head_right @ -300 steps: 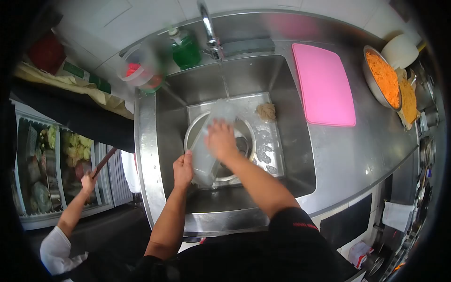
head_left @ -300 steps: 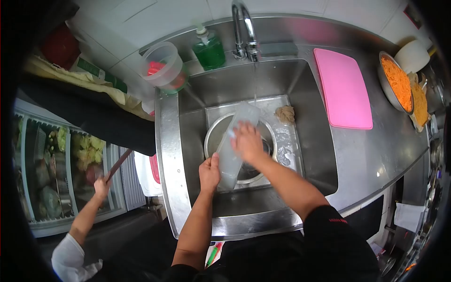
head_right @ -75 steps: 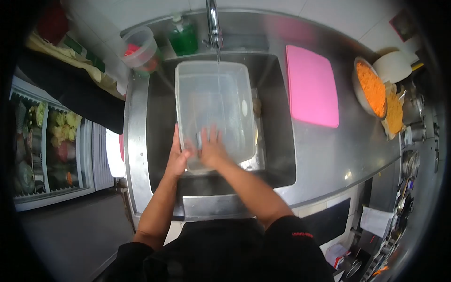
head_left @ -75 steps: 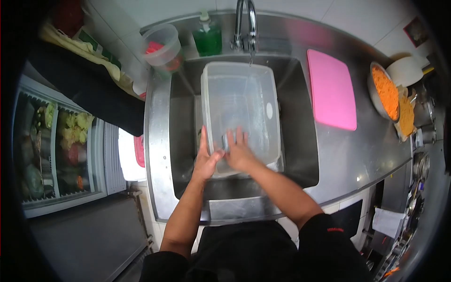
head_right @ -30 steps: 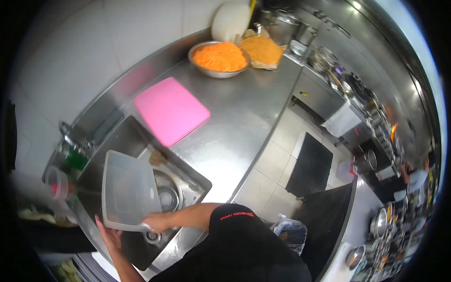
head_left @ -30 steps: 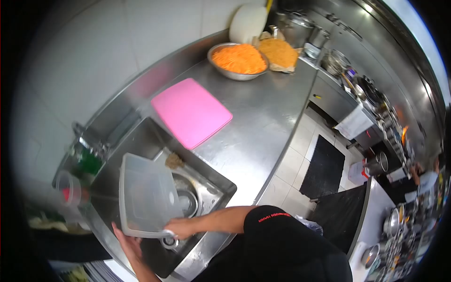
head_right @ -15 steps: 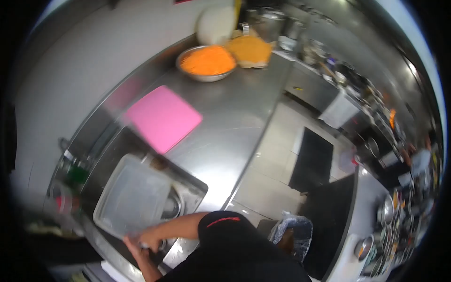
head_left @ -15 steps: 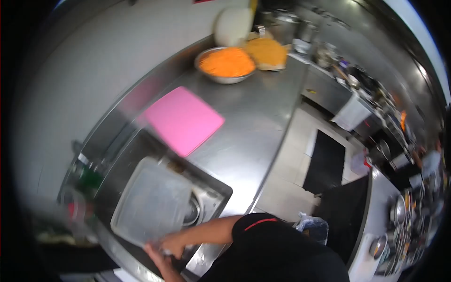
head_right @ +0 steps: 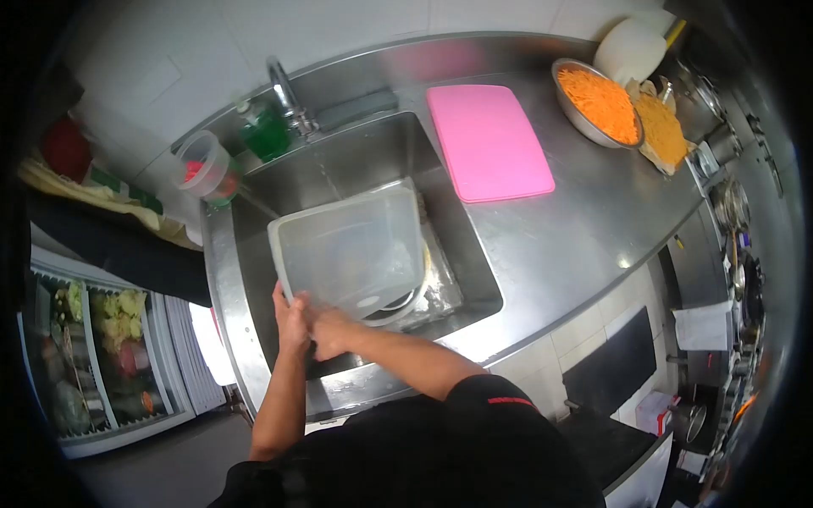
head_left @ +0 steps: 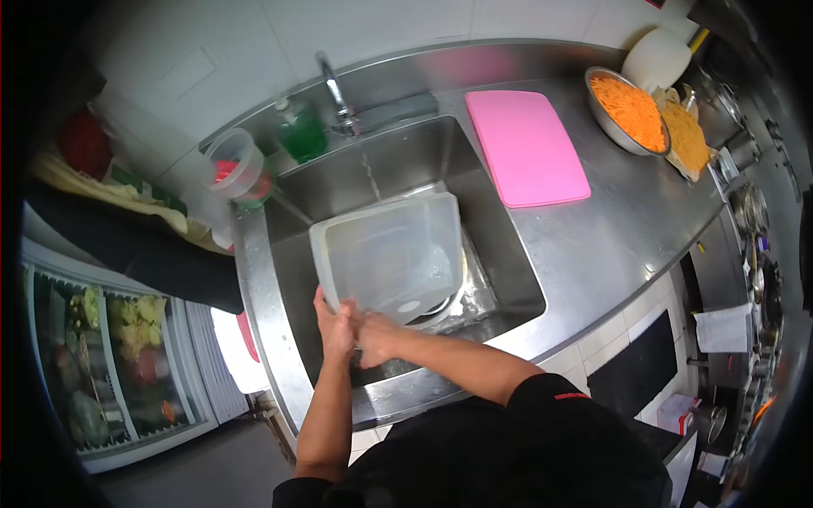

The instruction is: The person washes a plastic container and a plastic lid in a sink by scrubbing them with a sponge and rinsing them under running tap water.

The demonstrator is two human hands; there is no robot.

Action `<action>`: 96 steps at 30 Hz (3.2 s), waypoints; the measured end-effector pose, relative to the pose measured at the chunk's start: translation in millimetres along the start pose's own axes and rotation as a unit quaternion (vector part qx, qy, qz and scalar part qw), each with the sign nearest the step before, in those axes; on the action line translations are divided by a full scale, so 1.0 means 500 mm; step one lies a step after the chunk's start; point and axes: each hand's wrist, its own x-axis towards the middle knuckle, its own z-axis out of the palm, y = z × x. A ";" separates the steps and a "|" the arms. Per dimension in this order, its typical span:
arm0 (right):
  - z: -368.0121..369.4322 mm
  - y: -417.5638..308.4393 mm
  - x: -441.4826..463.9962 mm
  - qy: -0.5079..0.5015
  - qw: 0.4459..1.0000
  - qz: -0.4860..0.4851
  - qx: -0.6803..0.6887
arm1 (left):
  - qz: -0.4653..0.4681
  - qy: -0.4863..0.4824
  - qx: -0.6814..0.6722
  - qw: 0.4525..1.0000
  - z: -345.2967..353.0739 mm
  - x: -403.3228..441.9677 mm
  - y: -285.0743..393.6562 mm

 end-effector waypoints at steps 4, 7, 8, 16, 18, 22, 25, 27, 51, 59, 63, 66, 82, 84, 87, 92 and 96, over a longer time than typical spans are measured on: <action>0.030 0.005 0.013 0.031 0.996 -0.024 0.085 | -0.057 -0.003 -0.002 0.998 -0.043 0.018 -0.007; 0.049 0.092 -0.015 0.109 0.988 -0.042 0.100 | -0.031 -0.088 -0.036 0.995 -0.203 0.129 -0.136; 0.055 0.139 -0.033 0.114 0.989 -0.045 0.081 | -0.061 -0.075 -0.010 0.995 -0.214 0.122 -0.090; 0.086 0.177 0.004 0.286 0.951 0.007 0.121 | -0.106 -0.144 -0.175 0.968 -0.077 -0.030 0.068; -0.017 0.080 -0.076 0.243 0.939 0.003 0.243 | -0.147 -0.225 -0.159 0.950 -0.005 -0.047 -0.032; 0.075 0.163 0.069 0.259 0.938 0.108 0.204 | -0.240 -0.217 -0.121 0.938 0.149 -0.053 -0.110; 0.071 0.204 0.030 0.232 0.939 0.109 0.229 | -0.275 -0.234 -0.092 0.928 0.208 -0.068 -0.113; 0.074 0.222 0.007 0.219 0.939 0.118 0.236 | -0.285 -0.235 -0.078 0.926 0.230 -0.072 -0.116; -0.123 0.167 -0.116 -0.208 0.970 0.121 -0.009 | -0.226 -0.069 -0.235 0.943 0.093 -0.011 -0.060; -0.127 0.193 -0.053 -0.178 0.965 0.093 -0.171 | -0.114 0.053 -0.094 0.988 -0.032 0.015 -0.025; -0.005 0.128 -0.019 -0.048 0.995 -0.023 -0.089 | -0.066 0.059 -0.017 0.996 -0.022 0.043 -0.051; 0.015 0.057 -0.003 -0.038 0.999 -0.012 -0.021 | -0.060 0.051 -0.034 0.996 -0.022 0.073 -0.078; 0.040 0.202 -0.056 -0.056 0.990 -0.051 -0.117 | 0.012 -0.107 0.345 0.932 -0.048 0.096 0.163; -0.016 0.194 -0.077 -0.081 0.974 -0.110 -0.180 | 0.011 -0.117 0.365 0.924 -0.057 0.097 0.166; -0.062 0.211 -0.082 -0.061 0.958 -0.145 -0.242 | 0.024 -0.108 0.384 0.917 -0.068 0.092 0.162; -0.136 0.262 -0.025 0.041 0.923 -0.058 -0.379 | 0.034 -0.096 0.424 0.900 -0.063 0.057 0.175; -0.195 0.306 0.050 0.128 0.922 0.075 -0.358 | 0.076 -0.072 0.427 0.898 -0.053 0.040 0.171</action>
